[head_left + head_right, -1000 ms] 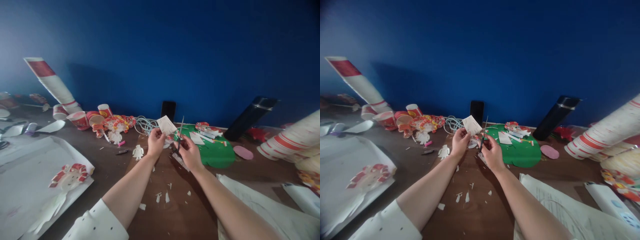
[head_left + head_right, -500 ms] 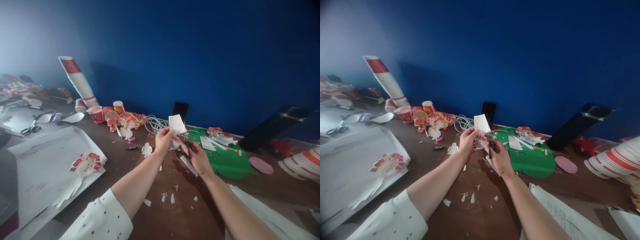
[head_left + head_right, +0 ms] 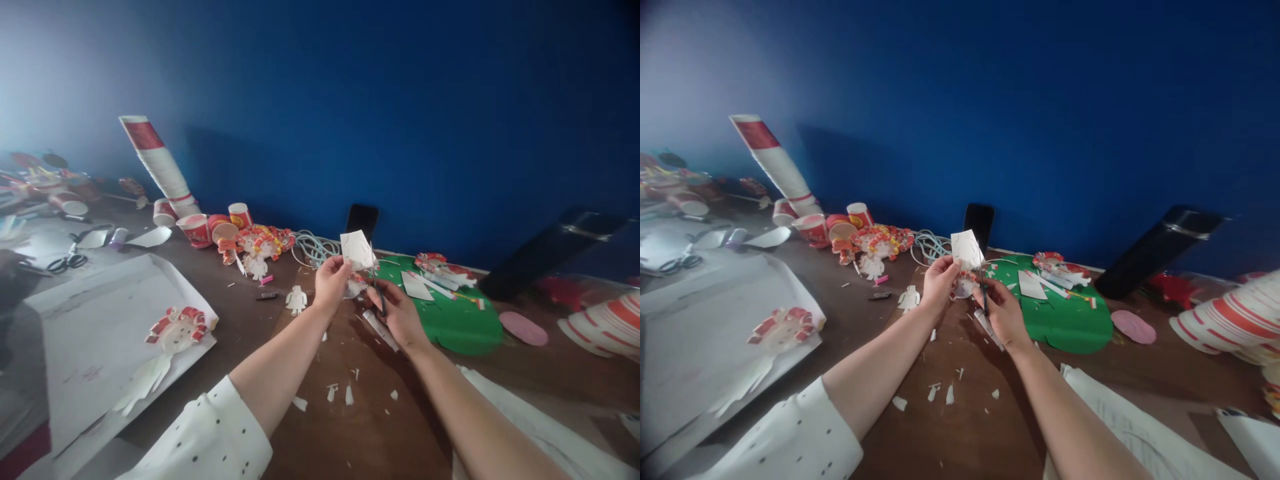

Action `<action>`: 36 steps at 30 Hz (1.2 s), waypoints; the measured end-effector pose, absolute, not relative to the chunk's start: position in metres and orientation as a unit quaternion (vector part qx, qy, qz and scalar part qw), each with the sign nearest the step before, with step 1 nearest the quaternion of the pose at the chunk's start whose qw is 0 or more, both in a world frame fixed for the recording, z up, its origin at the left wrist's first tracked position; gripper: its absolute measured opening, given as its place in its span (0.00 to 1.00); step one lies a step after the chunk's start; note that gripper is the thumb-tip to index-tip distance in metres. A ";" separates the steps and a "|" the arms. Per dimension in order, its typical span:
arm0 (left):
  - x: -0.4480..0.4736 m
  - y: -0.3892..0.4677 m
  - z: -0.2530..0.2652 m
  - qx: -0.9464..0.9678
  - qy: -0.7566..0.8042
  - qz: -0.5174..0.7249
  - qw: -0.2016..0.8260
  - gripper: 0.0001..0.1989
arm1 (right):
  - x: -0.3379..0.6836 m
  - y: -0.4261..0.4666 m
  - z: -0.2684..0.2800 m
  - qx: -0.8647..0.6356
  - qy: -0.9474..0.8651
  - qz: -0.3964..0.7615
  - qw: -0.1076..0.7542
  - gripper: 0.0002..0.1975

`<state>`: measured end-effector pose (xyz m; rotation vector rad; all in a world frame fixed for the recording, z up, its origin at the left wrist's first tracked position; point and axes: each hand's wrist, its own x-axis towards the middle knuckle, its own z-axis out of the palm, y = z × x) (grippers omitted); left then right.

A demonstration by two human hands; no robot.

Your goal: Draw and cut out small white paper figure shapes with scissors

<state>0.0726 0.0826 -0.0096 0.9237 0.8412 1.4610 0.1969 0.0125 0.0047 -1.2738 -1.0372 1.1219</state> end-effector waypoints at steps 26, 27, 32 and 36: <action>0.071 0.079 -0.010 0.431 0.355 0.582 0.591 0.14 | 0.201 0.019 -0.004 -0.516 -0.461 0.491 0.530 0.28; 0.071 0.079 -0.009 0.429 0.353 0.583 0.593 0.14 | 0.201 0.019 -0.004 -0.518 -0.462 0.487 0.531 0.27; 0.070 0.078 -0.009 0.435 0.349 0.577 0.596 0.17 | 0.200 0.019 -0.002 -0.524 -0.479 0.467 0.528 0.28; 0.070 0.079 -0.010 0.446 0.347 0.575 0.592 0.15 | 0.200 0.019 -0.001 -0.522 -0.474 0.481 0.521 0.28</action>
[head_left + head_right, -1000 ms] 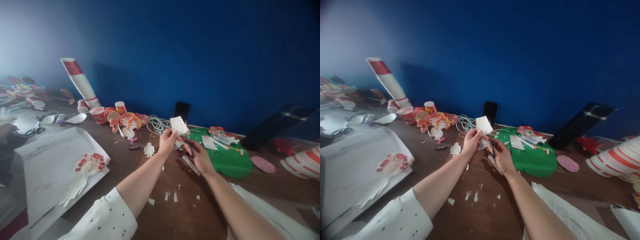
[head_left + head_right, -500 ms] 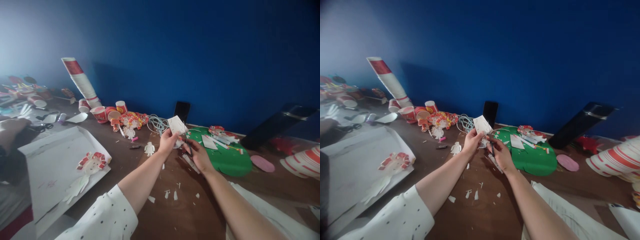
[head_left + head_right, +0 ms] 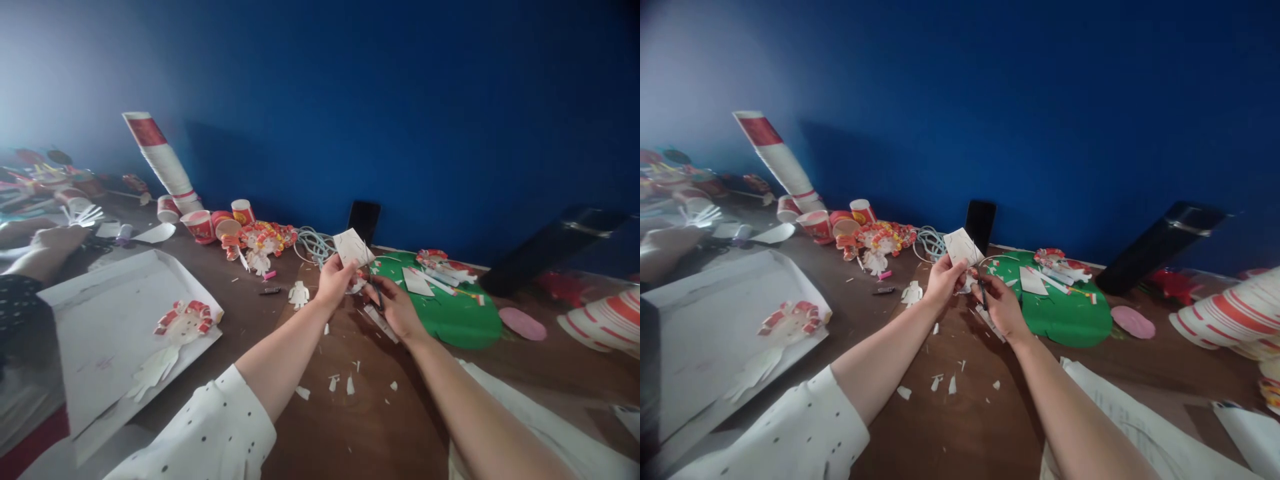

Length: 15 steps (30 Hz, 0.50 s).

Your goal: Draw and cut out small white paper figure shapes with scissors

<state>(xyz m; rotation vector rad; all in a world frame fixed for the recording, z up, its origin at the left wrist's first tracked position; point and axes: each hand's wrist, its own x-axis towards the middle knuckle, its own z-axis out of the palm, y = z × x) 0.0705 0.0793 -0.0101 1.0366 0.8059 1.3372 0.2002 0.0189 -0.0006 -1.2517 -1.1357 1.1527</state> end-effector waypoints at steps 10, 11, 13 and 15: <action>0.070 0.081 -0.009 0.448 0.348 0.580 0.585 0.14 | 0.203 0.021 -0.006 -0.513 -0.476 0.492 0.518 0.26; 0.070 0.081 -0.008 0.448 0.350 0.579 0.584 0.14 | 0.203 0.021 -0.007 -0.512 -0.476 0.494 0.516 0.26; 0.070 0.081 -0.007 0.444 0.353 0.579 0.586 0.14 | 0.203 0.021 -0.008 -0.509 -0.476 0.496 0.518 0.26; 0.070 0.080 -0.006 0.442 0.351 0.580 0.587 0.14 | 0.202 0.020 -0.006 -0.507 -0.477 0.494 0.522 0.27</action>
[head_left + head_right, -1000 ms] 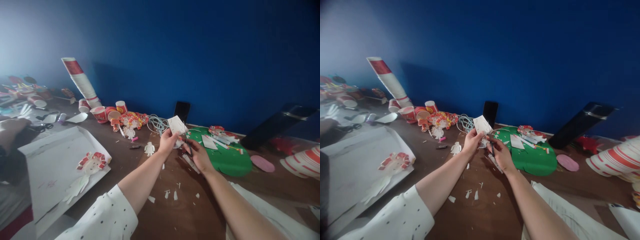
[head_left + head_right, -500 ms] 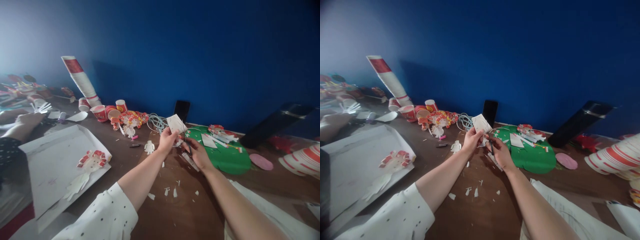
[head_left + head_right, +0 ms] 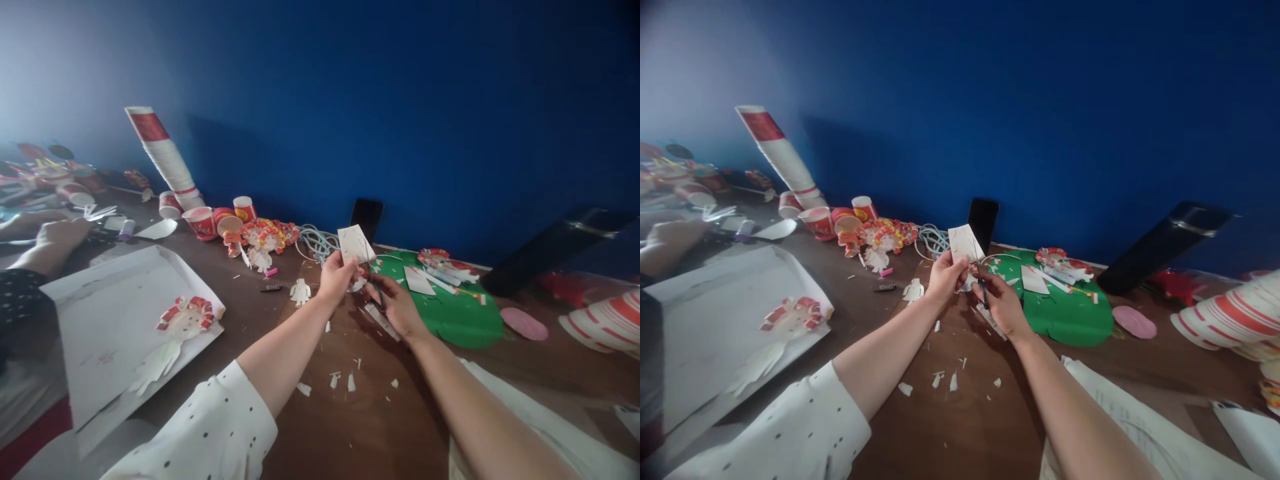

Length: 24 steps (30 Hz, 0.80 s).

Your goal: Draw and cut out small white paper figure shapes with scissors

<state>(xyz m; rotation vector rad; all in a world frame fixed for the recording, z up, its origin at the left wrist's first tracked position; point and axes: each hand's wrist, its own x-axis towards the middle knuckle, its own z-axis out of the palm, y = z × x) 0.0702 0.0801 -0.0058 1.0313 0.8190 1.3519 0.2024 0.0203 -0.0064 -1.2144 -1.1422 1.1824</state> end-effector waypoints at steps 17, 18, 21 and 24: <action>0.073 0.076 -0.004 0.429 0.365 0.578 0.591 0.14 | 0.204 0.013 -0.005 -0.499 -0.440 0.536 0.520 0.23; 0.073 0.076 -0.005 0.431 0.365 0.578 0.589 0.14 | 0.204 0.012 -0.005 -0.498 -0.440 0.536 0.521 0.23; 0.073 0.077 -0.008 0.444 0.359 0.584 0.577 0.13 | 0.206 0.013 -0.007 -0.488 -0.438 0.536 0.532 0.23; 0.073 0.078 -0.009 0.448 0.361 0.585 0.572 0.14 | 0.207 0.014 -0.008 -0.486 -0.438 0.531 0.538 0.22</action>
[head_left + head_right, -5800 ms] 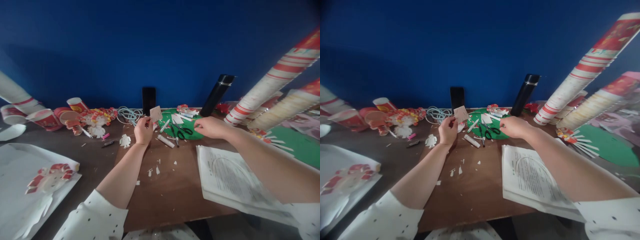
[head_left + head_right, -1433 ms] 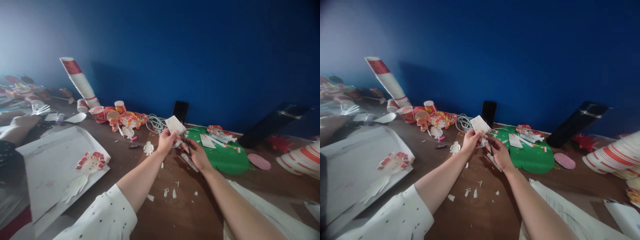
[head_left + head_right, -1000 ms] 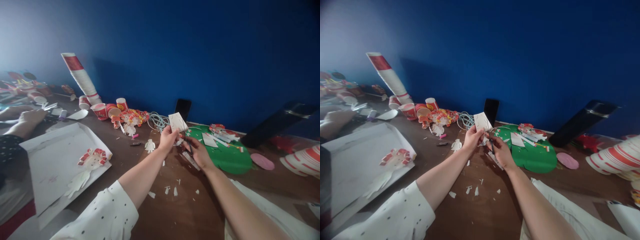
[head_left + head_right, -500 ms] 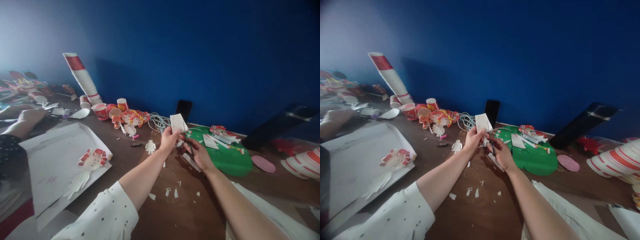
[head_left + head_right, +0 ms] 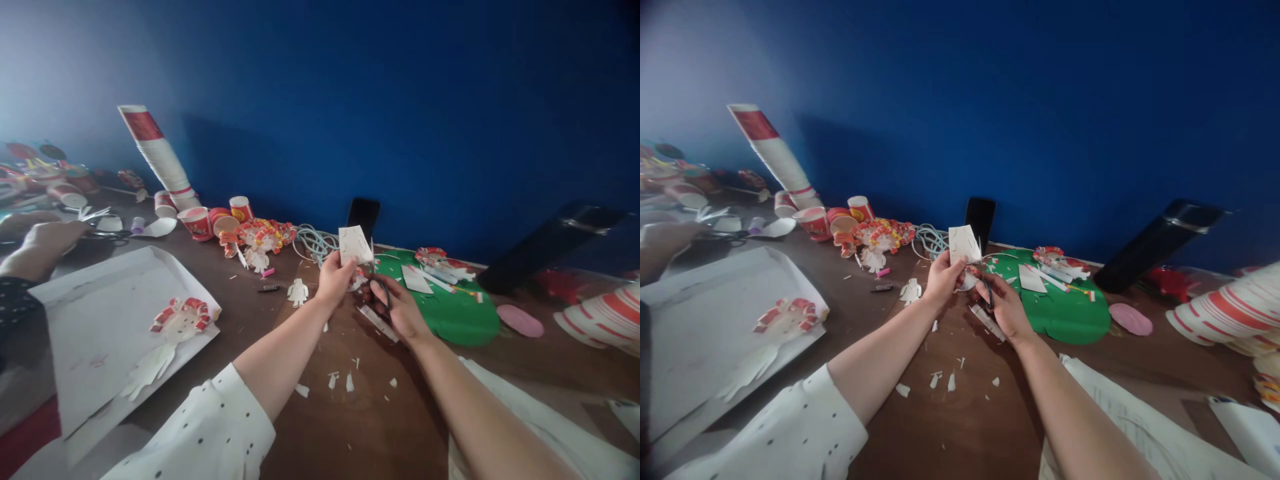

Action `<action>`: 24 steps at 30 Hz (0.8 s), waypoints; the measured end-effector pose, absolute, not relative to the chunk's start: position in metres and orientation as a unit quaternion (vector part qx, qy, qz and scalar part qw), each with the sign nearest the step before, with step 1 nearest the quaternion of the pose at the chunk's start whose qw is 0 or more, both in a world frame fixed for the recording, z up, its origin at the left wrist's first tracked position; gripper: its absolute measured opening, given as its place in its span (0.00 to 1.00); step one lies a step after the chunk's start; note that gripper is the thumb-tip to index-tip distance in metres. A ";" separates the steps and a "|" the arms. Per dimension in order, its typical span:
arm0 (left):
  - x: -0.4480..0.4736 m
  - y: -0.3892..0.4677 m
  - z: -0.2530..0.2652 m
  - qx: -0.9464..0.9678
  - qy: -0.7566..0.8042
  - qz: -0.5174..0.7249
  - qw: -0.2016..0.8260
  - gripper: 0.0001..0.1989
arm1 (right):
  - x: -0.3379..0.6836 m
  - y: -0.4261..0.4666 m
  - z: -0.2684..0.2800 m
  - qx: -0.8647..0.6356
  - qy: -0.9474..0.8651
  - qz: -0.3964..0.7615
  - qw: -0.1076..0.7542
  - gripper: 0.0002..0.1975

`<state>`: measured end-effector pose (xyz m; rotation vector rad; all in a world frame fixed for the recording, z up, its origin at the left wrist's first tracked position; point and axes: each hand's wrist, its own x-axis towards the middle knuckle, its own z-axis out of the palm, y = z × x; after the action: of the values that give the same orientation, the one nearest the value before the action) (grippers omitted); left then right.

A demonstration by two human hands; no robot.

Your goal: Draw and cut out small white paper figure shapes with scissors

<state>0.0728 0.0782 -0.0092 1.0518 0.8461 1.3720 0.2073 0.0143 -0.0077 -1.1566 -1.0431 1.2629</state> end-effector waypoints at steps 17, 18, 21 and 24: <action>0.073 0.077 -0.010 0.449 0.366 0.586 0.567 0.12 | 0.207 0.015 -0.010 -0.496 -0.428 0.538 0.530 0.23; 0.073 0.077 -0.010 0.449 0.365 0.584 0.569 0.13 | 0.207 0.014 -0.010 -0.499 -0.428 0.537 0.529 0.23; 0.075 0.075 -0.007 0.441 0.372 0.577 0.578 0.14 | 0.206 0.013 -0.008 -0.503 -0.429 0.535 0.525 0.23; 0.075 0.074 -0.005 0.431 0.380 0.571 0.586 0.16 | 0.204 0.011 -0.007 -0.505 -0.428 0.536 0.524 0.23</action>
<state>0.0753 0.0742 -0.0047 1.0054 0.8860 1.3318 0.2040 0.0114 -0.0070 -1.2095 -1.0240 1.2831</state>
